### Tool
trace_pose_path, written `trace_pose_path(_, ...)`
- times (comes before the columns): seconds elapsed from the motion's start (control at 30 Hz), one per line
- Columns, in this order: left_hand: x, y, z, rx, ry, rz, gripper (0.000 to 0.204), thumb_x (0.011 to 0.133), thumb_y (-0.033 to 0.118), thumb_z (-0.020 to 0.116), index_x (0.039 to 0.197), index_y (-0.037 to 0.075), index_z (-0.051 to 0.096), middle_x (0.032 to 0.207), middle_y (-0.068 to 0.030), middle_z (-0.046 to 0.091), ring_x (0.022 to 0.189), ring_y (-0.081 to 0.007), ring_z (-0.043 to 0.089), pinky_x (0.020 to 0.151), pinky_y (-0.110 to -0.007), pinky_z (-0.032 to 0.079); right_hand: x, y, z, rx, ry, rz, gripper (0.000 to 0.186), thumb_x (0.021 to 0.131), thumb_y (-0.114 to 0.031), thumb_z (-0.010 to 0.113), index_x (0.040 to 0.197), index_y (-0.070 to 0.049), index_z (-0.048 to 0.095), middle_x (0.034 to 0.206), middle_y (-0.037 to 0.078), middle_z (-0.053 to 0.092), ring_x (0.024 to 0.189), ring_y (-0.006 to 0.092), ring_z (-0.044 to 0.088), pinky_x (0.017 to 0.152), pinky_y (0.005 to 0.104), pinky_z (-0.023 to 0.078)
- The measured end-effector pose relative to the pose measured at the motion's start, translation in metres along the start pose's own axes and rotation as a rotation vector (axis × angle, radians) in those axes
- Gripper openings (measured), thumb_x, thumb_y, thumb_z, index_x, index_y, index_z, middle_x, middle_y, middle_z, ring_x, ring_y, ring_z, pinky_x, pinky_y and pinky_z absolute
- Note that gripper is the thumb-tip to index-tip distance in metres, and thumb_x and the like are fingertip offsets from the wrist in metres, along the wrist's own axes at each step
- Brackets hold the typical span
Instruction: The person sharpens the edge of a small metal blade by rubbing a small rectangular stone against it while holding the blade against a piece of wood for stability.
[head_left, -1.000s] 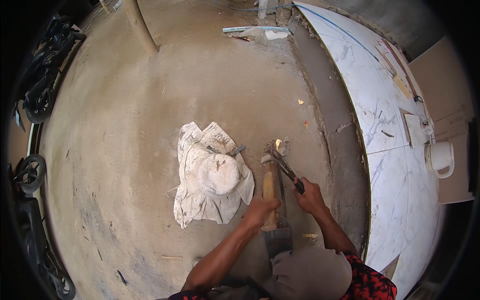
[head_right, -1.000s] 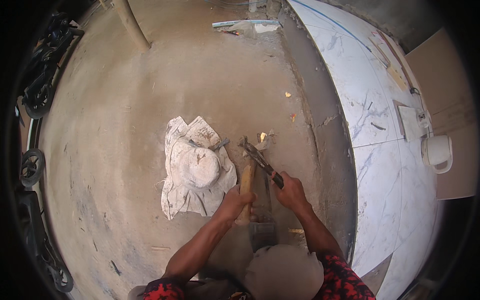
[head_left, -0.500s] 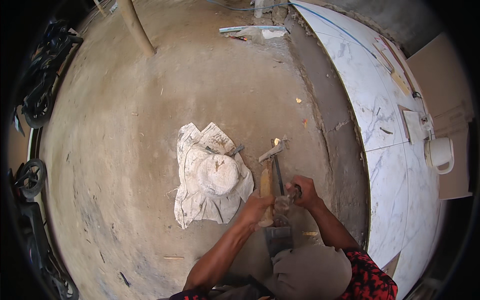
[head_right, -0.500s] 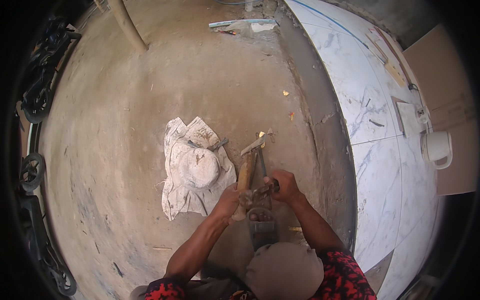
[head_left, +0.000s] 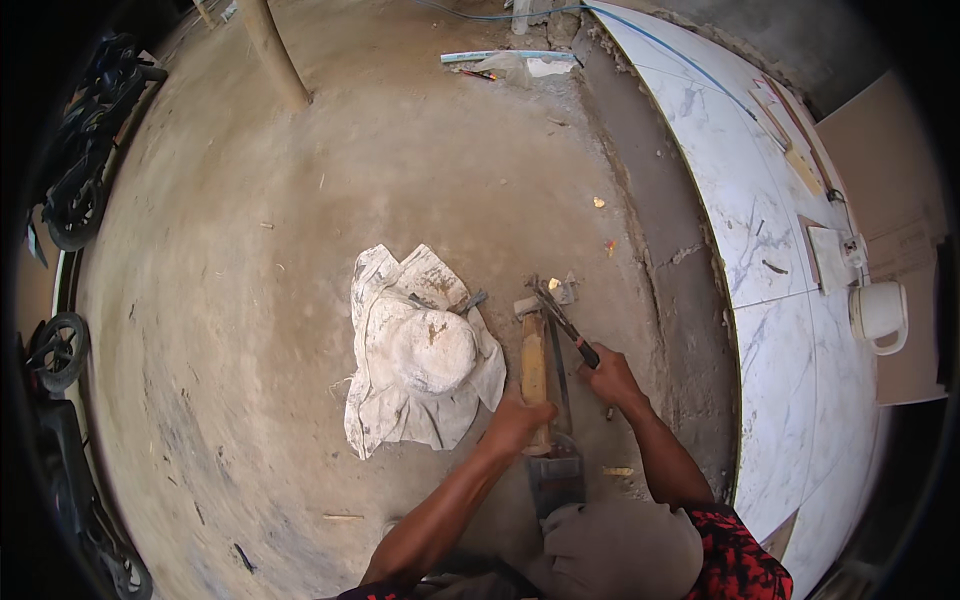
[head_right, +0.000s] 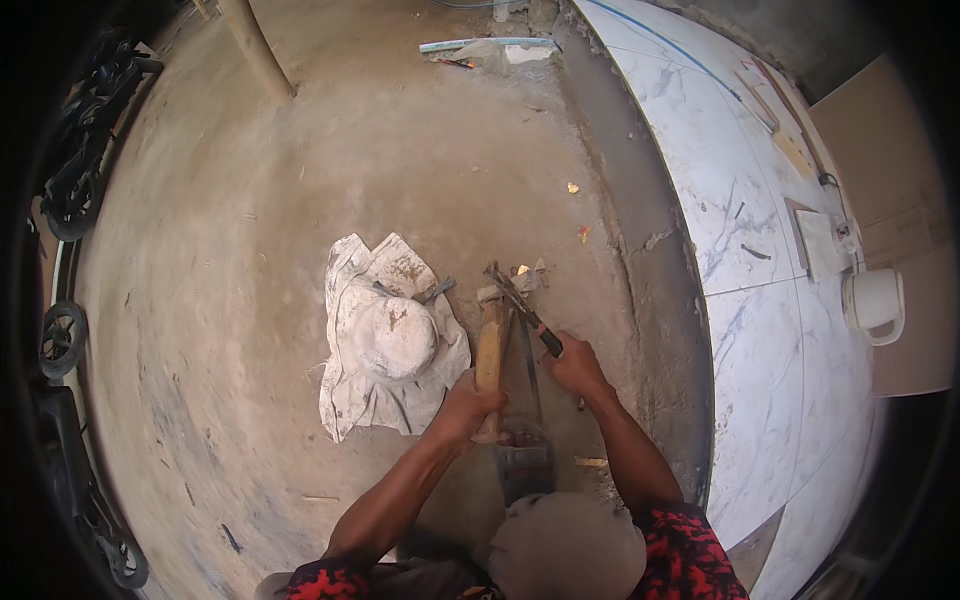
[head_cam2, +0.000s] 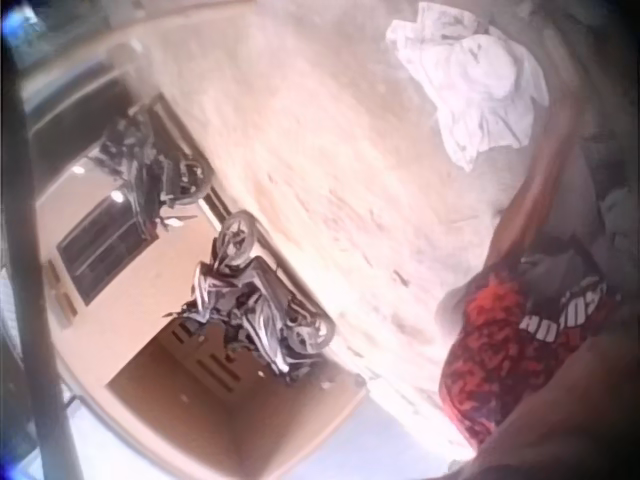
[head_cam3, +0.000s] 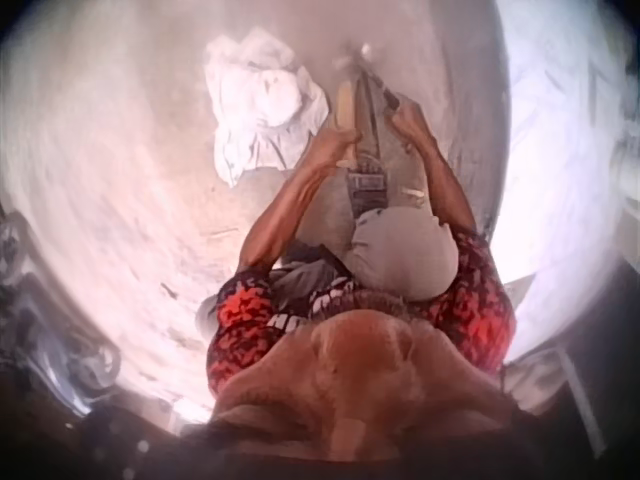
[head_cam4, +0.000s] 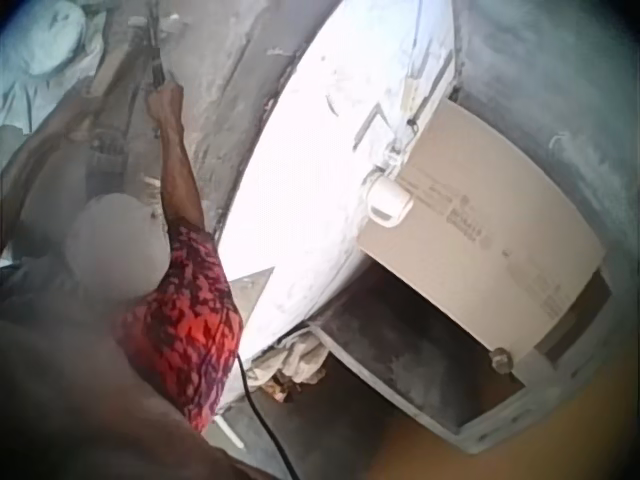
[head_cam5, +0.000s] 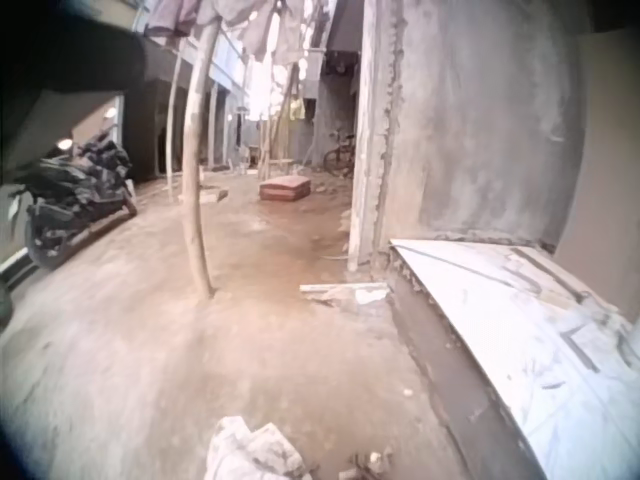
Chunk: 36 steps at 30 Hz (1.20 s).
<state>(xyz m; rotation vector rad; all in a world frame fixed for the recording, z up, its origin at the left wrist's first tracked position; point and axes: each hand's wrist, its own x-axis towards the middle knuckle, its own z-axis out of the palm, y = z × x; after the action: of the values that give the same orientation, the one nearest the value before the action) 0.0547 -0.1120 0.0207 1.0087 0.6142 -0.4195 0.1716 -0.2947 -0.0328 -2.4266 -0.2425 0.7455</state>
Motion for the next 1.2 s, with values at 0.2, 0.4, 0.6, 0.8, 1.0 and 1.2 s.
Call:
trace_pose_path(0.2, 0.0, -0.034, -0.013, -0.023, 0.05, 0.13, 0.054, 0.079, -0.001, 0.064, 0.121, 0.0, 0.031, 0.094, -0.0105, 0.055, 0.075, -0.018, 0.061, 0.066, -0.031, 0.054, -0.031, 0.011, 0.011, 0.165, 0.06, -0.128, 0.029, 0.088, -0.026, 0.065, 0.102, -0.002, 0.06, 0.08, 0.022, 0.063, 0.073, 0.0337, 0.063, 0.067, 0.0383, 0.047)
trace_pose_path(0.4, 0.014, -0.034, -0.009, 0.274, 0.109, 0.208, 0.062, 0.081, 0.004, 0.064, 0.13, 0.005, 0.027, 0.102, -0.0187, 0.058, 0.078, -0.0233, 0.063, 0.07, -0.033, 0.052, -0.016, 0.001, -0.019, 0.011, 0.213, -0.287, 0.023, 0.085, -0.02, 0.069, 0.098, -0.004, 0.059, 0.082, 0.017, 0.063, 0.075, 0.0363, 0.062, 0.066, 0.0406, 0.048)
trace_pose_path(0.6, 0.011, -0.039, -0.027, 0.758, 0.207, 0.402, 0.071, 0.079, 0.012, 0.062, 0.138, 0.0, 0.025, 0.104, -0.0342, 0.056, 0.097, -0.048, 0.058, 0.083, -0.05, 0.047, -0.048, -0.069, -0.029, -0.067, 0.244, -0.906, 0.028, 0.073, -0.014, 0.076, 0.095, -0.006, 0.06, 0.08, 0.012, 0.062, 0.073, 0.0315, 0.062, 0.065, 0.0393, 0.049)
trace_pose_path(0.8, 0.001, -0.02, -0.011, 0.934, 0.158, 0.304, 0.072, 0.081, 0.009, 0.06, 0.145, 0.003, 0.026, 0.113, -0.0335, 0.053, 0.106, -0.0481, 0.054, 0.089, -0.049, 0.045, 0.007, 0.01, -0.036, -0.448, 0.235, -0.472, 0.024, 0.075, -0.018, 0.074, 0.088, -0.004, 0.06, 0.071, 0.013, 0.06, 0.064, 0.0295, 0.06, 0.062, 0.0383, 0.049)
trace_pose_path(1.0, -0.008, -0.056, -0.037, 1.023, 0.24, 0.25, 0.068, 0.08, 0.005, 0.054, 0.142, -0.005, 0.027, 0.107, -0.0349, 0.054, 0.097, -0.0505, 0.056, 0.085, -0.052, 0.046, -0.048, -0.031, -0.024, 0.104, 0.273, -0.267, 0.015, 0.082, -0.012, 0.063, 0.08, 0.002, 0.057, 0.068, 0.015, 0.06, 0.057, 0.0346, 0.056, 0.058, 0.0378, 0.047)
trace_pose_path(1.2, 0.003, -0.021, -0.008, 1.088, 0.16, 0.296, 0.065, 0.08, 0.006, 0.054, 0.139, -0.006, 0.03, 0.105, -0.0336, 0.054, 0.093, -0.0489, 0.058, 0.079, -0.053, 0.049, -0.007, 0.036, -0.018, -0.166, 0.148, -0.501, 0.014, 0.082, -0.012, 0.059, 0.086, 0.002, 0.059, 0.069, 0.021, 0.06, 0.064, 0.0395, 0.06, 0.06, 0.0398, 0.048)
